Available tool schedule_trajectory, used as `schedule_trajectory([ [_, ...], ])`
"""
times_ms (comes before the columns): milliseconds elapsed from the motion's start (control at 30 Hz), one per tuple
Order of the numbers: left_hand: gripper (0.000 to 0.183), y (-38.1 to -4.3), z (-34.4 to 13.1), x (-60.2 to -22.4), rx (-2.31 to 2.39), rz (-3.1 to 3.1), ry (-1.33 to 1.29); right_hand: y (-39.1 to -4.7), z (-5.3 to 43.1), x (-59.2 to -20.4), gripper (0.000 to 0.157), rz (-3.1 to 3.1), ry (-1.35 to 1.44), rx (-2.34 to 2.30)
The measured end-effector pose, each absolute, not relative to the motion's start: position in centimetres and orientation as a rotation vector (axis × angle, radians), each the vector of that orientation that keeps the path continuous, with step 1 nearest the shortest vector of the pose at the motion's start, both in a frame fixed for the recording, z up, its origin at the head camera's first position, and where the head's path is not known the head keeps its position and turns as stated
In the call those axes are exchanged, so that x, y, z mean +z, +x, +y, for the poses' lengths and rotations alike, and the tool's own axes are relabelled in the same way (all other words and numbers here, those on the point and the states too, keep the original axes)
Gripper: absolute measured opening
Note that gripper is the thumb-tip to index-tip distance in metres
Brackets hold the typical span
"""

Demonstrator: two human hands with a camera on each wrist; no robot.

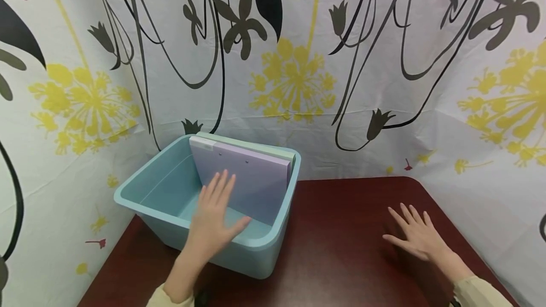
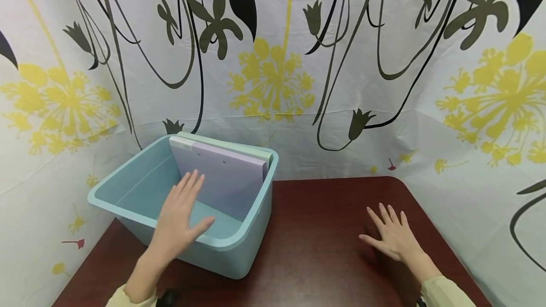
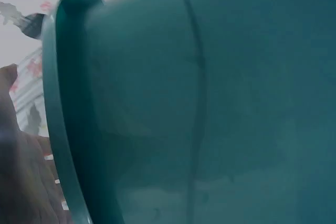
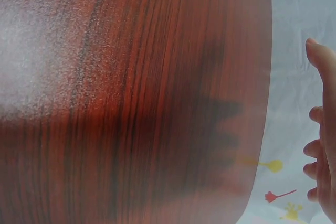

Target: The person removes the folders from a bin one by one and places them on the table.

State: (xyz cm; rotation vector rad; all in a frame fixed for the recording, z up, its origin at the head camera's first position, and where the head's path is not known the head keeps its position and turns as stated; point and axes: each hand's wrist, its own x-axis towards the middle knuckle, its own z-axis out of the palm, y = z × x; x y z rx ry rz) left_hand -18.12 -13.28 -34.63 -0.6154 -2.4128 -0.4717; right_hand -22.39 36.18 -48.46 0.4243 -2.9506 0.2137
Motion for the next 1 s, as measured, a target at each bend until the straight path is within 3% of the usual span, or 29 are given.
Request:
schedule_trajectory([
  [700,0.079,-20.2,-29.0,-36.3,-0.450,-2.342,-0.369,-22.3,36.4,-48.1,0.082,-2.933,0.439,0.179],
  [1000,0.077,-20.5,-32.5,-37.5,-0.474,-2.513,-0.178,-22.0,36.5,-48.4,0.081,-2.941,0.432,0.200],
])
